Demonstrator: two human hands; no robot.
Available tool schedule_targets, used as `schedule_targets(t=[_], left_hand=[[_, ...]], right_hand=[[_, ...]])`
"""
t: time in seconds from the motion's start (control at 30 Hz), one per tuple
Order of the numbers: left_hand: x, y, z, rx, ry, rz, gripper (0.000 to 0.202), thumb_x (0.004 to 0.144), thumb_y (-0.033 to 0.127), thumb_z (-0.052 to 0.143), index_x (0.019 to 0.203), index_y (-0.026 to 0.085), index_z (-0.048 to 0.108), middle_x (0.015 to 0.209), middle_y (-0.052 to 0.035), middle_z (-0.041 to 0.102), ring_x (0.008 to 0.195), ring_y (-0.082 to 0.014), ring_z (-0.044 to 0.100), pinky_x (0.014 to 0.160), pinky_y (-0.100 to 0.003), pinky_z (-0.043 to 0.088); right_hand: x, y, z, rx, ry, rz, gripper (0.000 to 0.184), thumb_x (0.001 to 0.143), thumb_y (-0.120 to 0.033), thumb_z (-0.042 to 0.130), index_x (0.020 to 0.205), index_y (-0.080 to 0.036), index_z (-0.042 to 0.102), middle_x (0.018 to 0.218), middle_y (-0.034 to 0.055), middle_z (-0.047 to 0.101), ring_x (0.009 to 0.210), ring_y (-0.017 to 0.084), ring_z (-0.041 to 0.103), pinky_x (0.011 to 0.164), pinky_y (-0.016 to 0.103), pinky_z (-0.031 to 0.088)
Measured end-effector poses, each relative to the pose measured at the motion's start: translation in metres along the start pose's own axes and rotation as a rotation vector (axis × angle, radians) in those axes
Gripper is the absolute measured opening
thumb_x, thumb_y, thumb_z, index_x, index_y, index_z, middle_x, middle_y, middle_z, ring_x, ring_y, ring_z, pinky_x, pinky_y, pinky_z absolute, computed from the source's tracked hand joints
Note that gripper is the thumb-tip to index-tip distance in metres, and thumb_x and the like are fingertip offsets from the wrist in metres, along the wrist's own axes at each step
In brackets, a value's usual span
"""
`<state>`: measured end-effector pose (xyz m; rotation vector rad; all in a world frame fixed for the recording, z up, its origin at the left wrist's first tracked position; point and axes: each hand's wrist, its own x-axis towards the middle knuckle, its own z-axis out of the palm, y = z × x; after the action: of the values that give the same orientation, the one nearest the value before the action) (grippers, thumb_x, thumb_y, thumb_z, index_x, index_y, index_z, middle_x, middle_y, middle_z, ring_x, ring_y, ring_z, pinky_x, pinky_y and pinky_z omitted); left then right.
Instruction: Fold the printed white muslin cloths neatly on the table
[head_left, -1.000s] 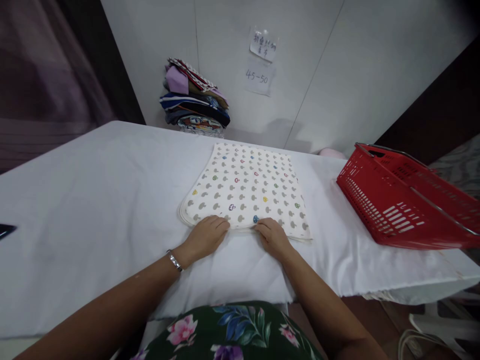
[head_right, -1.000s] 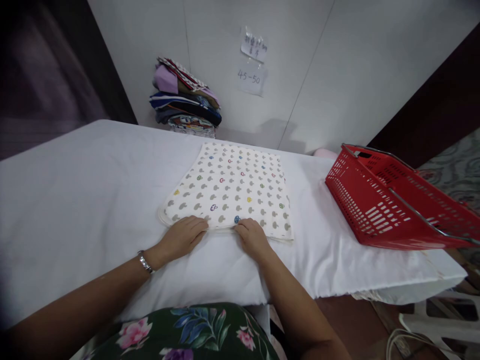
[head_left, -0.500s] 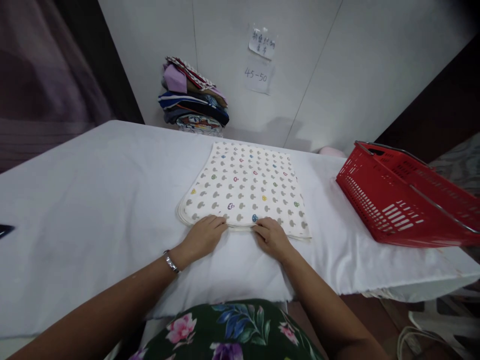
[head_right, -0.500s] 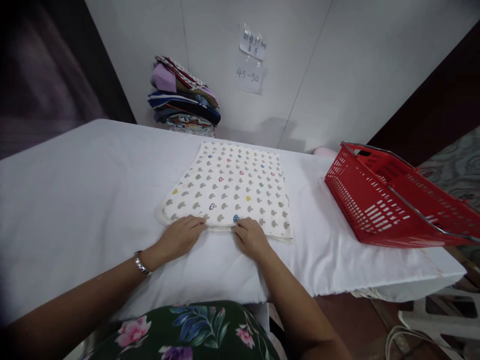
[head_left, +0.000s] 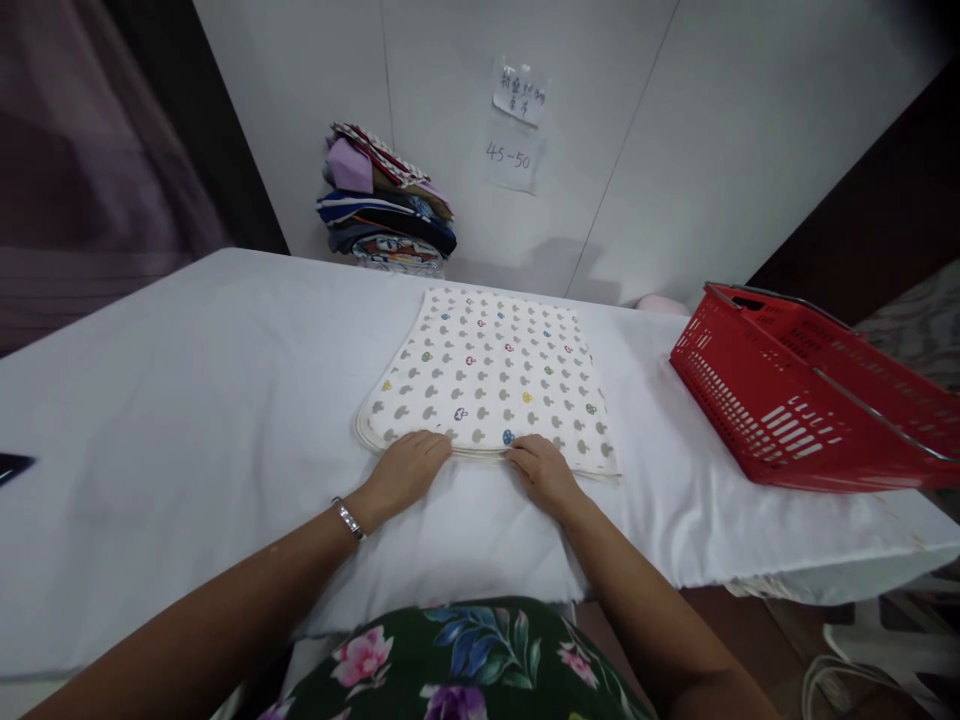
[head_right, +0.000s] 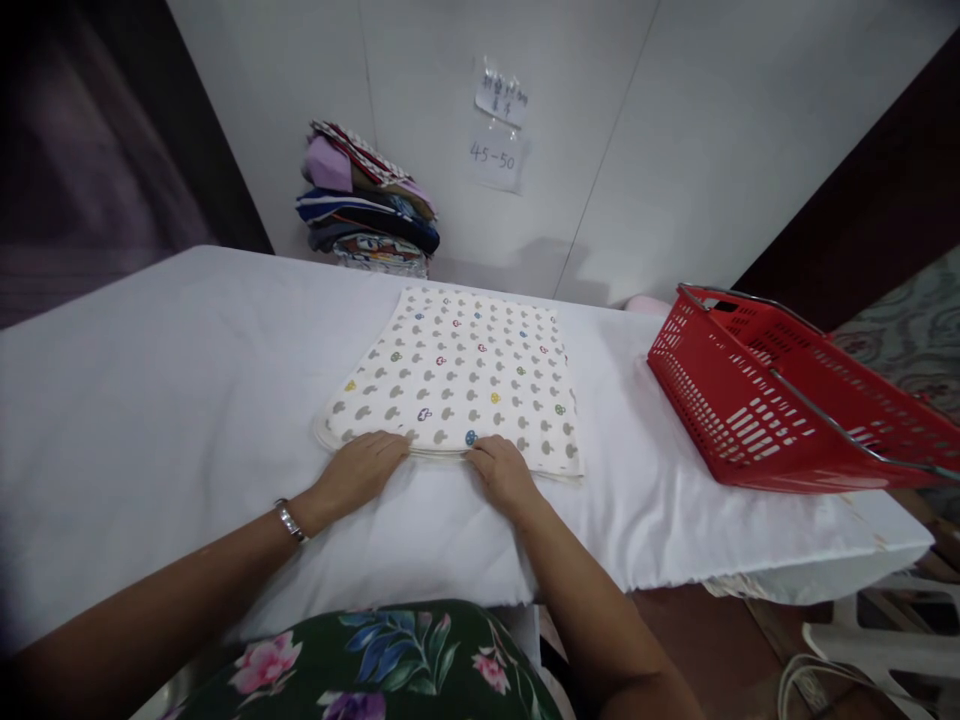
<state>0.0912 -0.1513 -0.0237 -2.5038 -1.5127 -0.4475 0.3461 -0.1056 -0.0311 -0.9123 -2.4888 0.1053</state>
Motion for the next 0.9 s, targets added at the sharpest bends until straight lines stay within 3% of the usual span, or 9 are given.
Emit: schedule_targets(t=[0.27,0.7,0.9], left_hand=[[0.0041,0.0004,0.0006,-0.005,-0.049,-0.059,0.015,0.089,0.012,0.041,0.082,0.017,0.053,0.079,-0.0037,0.061,0.074,-0.0183,0.053,0.068,-0.031,0.041],[0.0053,-0.0007,0.0045,0.057,-0.062,-0.011,0.016,0.087,0.010,0.041,0.083,0.017,0.054,0.077,-0.0040,0.059,0.073,-0.0189,0.054,0.068,-0.032,0.040],[0.0070,0.0044,-0.0015,0.012,-0.001,0.056,0.014,0.089,0.021,0.045,0.100,0.019,0.054,0.103,-0.0058,0.061,0.088,-0.0189,0.056,0.074,-0.032,0.041]], right_hand=[[-0.0016,0.0013,0.0047,0.027,0.051,-0.026,0.025,0.090,-0.013,0.041,0.100,-0.021,0.063,0.109,0.0070,0.061,0.098,0.020,0.052,0.081,0.034,0.043],[0.0021,-0.0011,0.0072,-0.080,0.001,0.019,0.027,0.089,-0.008,0.036,0.099,-0.018,0.059,0.091,0.0070,0.062,0.085,0.019,0.052,0.075,0.031,0.043],[0.0022,-0.0025,0.0061,-0.078,-0.001,0.035,0.027,0.091,-0.010,0.036,0.105,-0.019,0.057,0.093,0.0066,0.061,0.086,0.019,0.052,0.076,0.031,0.042]])
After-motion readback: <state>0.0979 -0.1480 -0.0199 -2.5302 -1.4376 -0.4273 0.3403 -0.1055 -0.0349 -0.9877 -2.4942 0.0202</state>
